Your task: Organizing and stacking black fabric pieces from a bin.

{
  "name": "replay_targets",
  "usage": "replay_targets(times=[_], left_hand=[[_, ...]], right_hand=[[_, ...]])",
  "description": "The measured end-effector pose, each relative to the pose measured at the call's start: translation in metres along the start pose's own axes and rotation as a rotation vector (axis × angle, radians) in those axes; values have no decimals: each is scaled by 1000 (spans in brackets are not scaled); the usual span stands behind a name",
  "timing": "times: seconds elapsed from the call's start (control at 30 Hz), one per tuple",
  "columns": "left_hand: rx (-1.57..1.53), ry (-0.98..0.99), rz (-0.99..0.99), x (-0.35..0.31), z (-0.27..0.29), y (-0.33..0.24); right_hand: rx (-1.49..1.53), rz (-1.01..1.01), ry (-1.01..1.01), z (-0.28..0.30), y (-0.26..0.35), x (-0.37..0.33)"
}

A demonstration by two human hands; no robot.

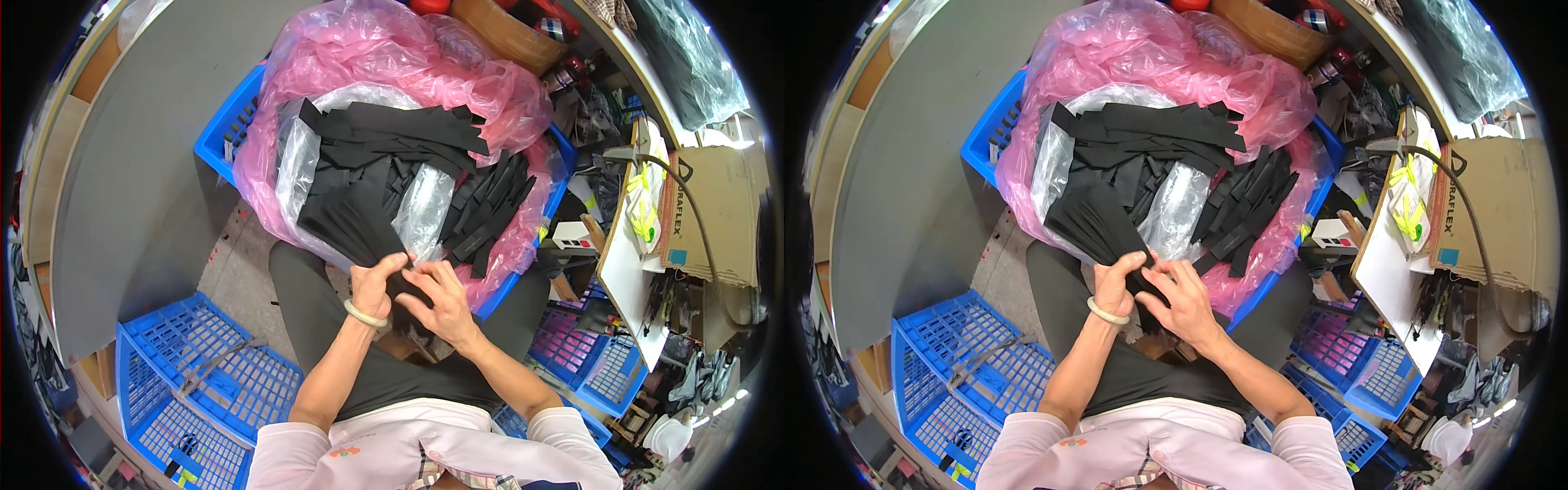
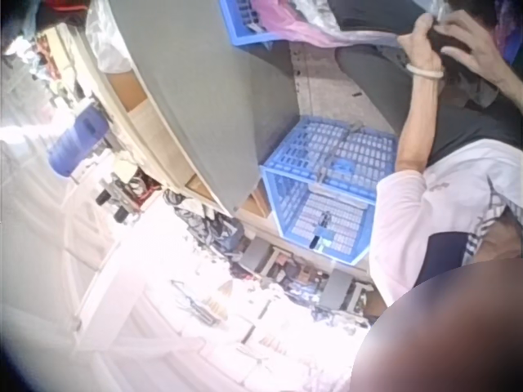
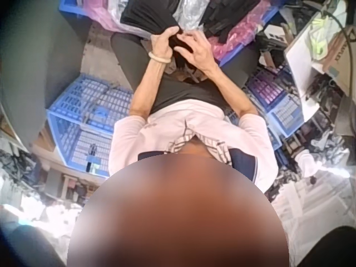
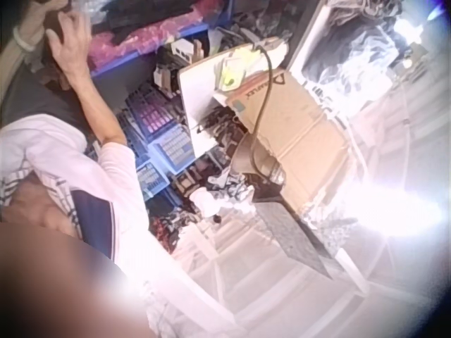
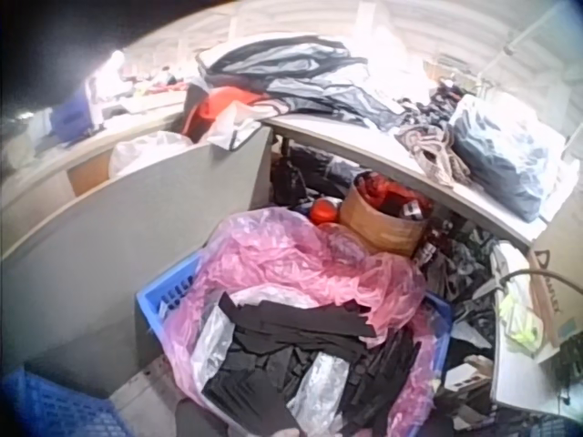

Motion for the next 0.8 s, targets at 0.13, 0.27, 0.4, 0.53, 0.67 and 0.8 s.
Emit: replay_targets(times=[0.13,0.27,0.4,0.53,0.67,0.8], left_hand=[[-266,-281,-44,26,20,-4],[-356,-282,-156,47,-6,-38],[-440,-239,-205,75,-15,-55],[-125,-367,408,92,42,0],[563,22,230,27,1,-3],[2131,-151,-883,34,-49,-80]], right_hand=[[-157,-44,341,-25,-17,4],[-303,18,433,-11,-28,51],[-412,105,171,-31,-70,71],[-394,106,288,-80,-136,59],[-340,91,251,-87,-156,48],[-253,102,243,-76,-144,60]])
Point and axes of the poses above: each hand's wrist, its own x-axis towards the middle knuckle, its own z-axis out of the back of the hand, y = z × x, the point moved 8 cm from there along x, towards the middle knuckle, and after that the axes turned 15 degrees about z, right-handed, at the moved point
